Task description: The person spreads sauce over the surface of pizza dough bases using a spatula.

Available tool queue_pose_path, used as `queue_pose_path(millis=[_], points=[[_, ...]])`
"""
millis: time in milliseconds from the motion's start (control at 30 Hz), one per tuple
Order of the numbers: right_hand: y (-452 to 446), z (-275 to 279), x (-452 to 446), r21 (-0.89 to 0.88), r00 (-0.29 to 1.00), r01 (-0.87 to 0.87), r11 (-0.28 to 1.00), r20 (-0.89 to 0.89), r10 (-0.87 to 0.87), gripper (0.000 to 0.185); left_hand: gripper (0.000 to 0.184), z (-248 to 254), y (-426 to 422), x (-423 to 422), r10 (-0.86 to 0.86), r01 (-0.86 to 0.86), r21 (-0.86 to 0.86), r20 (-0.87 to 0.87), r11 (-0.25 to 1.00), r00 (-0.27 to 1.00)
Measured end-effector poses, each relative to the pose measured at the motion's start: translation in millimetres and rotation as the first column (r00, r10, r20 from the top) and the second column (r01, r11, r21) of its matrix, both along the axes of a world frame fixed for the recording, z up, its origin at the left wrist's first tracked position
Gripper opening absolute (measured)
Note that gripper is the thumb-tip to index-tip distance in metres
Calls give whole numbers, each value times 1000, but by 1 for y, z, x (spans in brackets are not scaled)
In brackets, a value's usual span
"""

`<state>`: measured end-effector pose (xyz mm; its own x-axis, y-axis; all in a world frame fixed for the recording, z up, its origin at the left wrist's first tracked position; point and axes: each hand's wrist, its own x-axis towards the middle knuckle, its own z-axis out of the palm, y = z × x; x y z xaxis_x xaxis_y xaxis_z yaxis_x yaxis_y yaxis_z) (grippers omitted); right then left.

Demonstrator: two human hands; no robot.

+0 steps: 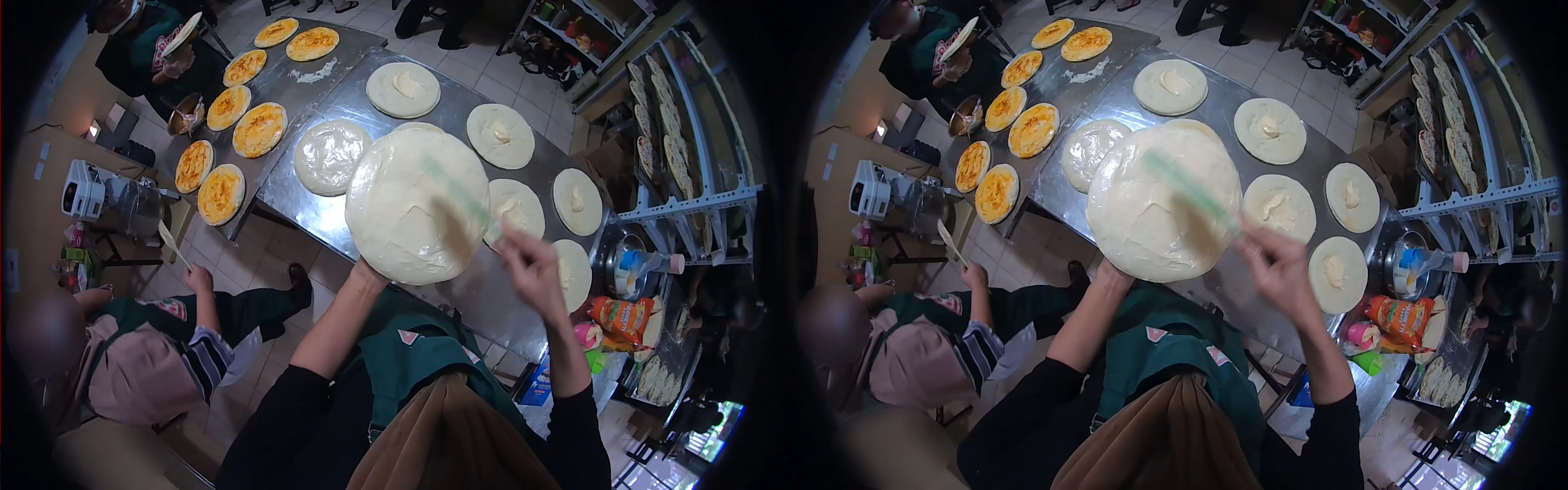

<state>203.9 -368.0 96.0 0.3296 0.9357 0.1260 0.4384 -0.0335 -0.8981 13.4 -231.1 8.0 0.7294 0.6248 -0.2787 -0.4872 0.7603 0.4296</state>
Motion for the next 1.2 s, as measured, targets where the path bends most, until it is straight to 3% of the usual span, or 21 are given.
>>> queue_pose_path(millis=[100,200,300,367,433,533,600,700,800,867,900,1000,1033,1133,1167,1200], points=[[8,-7,-1,-147,997,29,989,77,-18,37,60,0,0,0,1,-1,-3,3,1000,1000],[-22,9,-54,-175,929,-231,957,252,270,34,61,-1,3,-2,6,-6,-13,5,1000,1000],[-25,10,-45,-160,985,-131,978,91,147,34,61,-4,4,-4,3,-3,-24,3,1000,1000],[-8,3,-13,-67,997,62,996,50,-59,36,61,-6,5,-1,3,-2,-25,7,1000,1000],[-13,-6,-7,-64,992,110,992,76,-105,38,61,-7,4,1,-2,3,-35,17,999,1000],[-35,0,-46,-153,956,-108,982,256,145,38,62,-13,4,1,3,2,-57,92,998,996],[-47,14,-63,-211,944,-213,954,207,257,39,62,-20,7,-1,17,-1,-73,220,997,975],[-44,-11,-33,3,999,43,999,18,-43,44,63,-27,11,1,9,49,-112,466,992,885],[-39,-17,-18,-93,988,155,983,13,-155,39,64,-29,12,4,-10,114,-138,594,984,804],[-49,-1,-50,-175,951,-29,984,300,82,38,64,-31,13,2,0,93,-127,594,988,804],[-55,1,-64,-136,952,-97,986,277,132,41,63,-33,13,2,7,76,-118,581,990,814],[-55,2,-60,-138,993,-3,990,118,20,43,63,-35,15,-2,19,43,-99,560,994,828],[-51,-1,-48,-111,994,105,988,42,-101,42,62,-35,16,-2,17,39,-90,558,995,829],[-46,-20,-34,-47,979,164,985,133,-156,41,61,-36,16,-1,21,30,-81,561,996,828],[-47,-12,-52,-28,961,44,999,276,-34,40,61,-36,16,-1,23,24,-77,561,997,827],[-54,-5,-69,-151,969,-29,988,240,65,42,61,-36,16,-2,27,13,-68,558,998,829]])
